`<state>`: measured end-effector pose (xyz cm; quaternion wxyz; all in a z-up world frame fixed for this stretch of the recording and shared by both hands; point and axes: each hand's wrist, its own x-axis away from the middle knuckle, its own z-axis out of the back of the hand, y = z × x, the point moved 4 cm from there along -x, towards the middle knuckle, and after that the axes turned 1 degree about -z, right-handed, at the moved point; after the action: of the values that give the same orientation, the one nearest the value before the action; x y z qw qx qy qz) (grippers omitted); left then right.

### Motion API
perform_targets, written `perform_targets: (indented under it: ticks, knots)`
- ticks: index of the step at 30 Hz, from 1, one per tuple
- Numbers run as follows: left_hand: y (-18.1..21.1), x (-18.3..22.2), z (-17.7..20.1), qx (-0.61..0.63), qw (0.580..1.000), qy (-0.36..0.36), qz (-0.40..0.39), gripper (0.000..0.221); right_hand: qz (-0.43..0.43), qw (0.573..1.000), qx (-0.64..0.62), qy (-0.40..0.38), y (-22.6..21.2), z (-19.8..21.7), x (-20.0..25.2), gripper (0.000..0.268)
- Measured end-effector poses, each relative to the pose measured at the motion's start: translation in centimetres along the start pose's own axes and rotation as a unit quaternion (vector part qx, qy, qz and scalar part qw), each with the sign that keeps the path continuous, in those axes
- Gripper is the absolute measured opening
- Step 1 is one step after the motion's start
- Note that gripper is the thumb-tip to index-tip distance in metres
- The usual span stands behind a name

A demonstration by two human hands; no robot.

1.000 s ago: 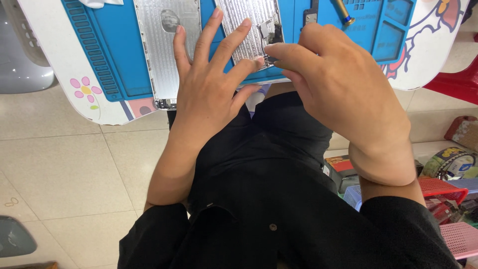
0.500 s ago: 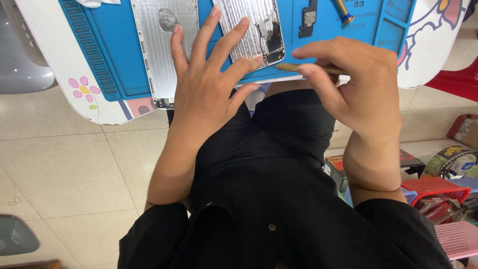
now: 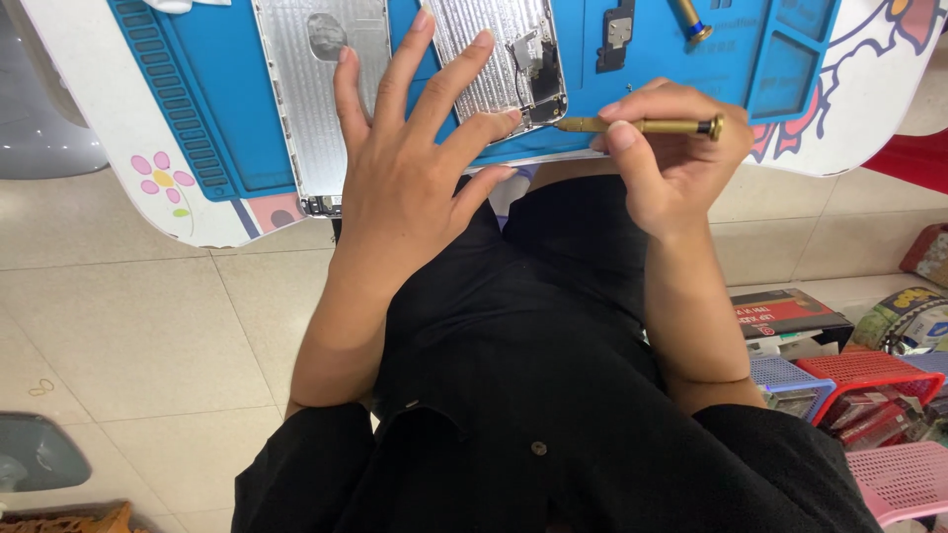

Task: Repairing internal components of a mobile phone using a screwdriver.

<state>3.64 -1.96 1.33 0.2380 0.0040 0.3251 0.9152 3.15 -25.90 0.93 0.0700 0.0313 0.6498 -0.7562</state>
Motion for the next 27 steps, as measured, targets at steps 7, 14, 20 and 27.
perform_targets:
  ticks: [7, 14, 20, 27]
  knots:
    - [0.0, -0.1, 0.1, 0.001, 1.0, -0.007, -0.002, 0.027, -0.025, 1.0, -0.002, 0.01, 0.6, -0.9, 0.3, 0.011]
    - [0.0, -0.1, 0.1, -0.002, 1.0, -0.01, 0.002, 0.027, -0.028, 0.998, -0.044, 0.02, 1.4, -0.5, 0.6, 0.011]
    - [-0.1, 0.0, -0.1, -0.005, 1.0, -0.005, -0.002, 0.03, -0.012, 1.0, 0.015, -0.008, 0.6, -1.0, 0.3, 0.012]
    - [0.0, 0.0, 0.0, 0.0, 1.0, -0.001, 0.002, 0.027, 0.048, 0.985, 0.163, -0.041, -1.6, -1.2, -0.5, 0.004]
